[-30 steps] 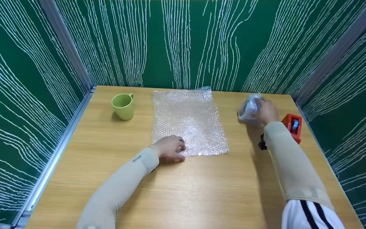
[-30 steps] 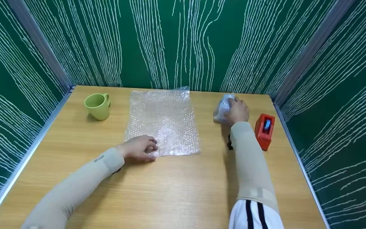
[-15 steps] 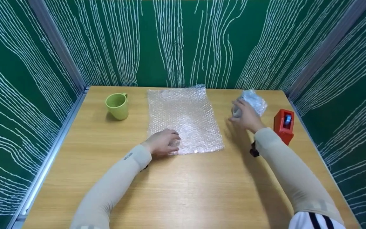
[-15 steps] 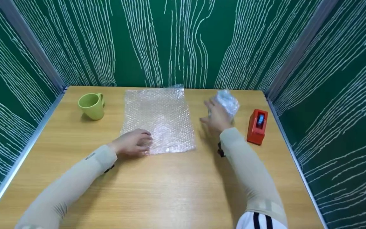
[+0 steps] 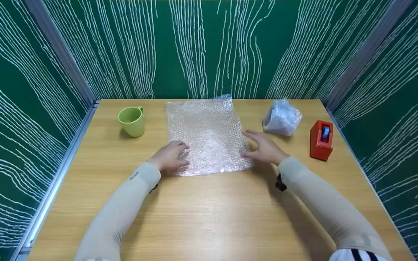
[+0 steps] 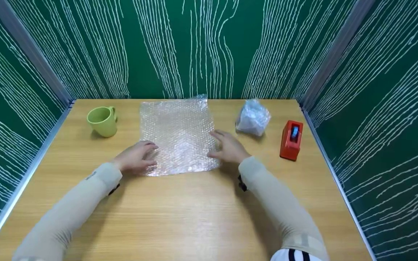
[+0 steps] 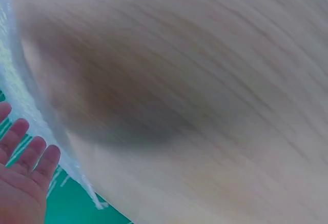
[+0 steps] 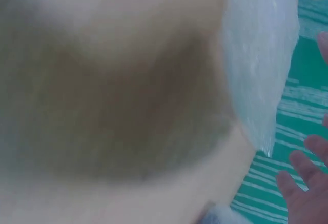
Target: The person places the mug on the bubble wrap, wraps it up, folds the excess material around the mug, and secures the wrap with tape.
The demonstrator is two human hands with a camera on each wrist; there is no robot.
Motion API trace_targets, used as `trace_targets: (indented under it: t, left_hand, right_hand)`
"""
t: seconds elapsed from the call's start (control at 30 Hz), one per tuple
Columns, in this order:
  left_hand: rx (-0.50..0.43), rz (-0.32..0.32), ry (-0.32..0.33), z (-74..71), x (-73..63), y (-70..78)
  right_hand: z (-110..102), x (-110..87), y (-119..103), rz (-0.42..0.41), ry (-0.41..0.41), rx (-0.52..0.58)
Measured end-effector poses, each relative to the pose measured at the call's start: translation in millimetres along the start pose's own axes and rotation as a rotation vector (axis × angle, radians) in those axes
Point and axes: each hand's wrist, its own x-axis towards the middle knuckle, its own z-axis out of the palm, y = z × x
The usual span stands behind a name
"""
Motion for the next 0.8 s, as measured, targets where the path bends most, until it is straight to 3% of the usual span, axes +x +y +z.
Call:
trace_targets:
  t: [0.23, 0.5, 0.8]
  left_hand:
    - [-0.020, -0.046, -0.019, 4.9, -2.2, -10.9]
    - [0.002, -0.085, -0.084, 6.5, -6.1, -7.9]
    - [0.009, -0.063, -0.091, 6.5, -12.5, -6.0]
  right_hand:
    - [22.4, -4.9, -7.5, -0.050, -0.049, -0.027]
    - [37.9, -14.2, -7.7, -0.134, -0.095, -0.078]
    - [38.8, -21.7, -3.7, -0.172, -0.085, -0.078]
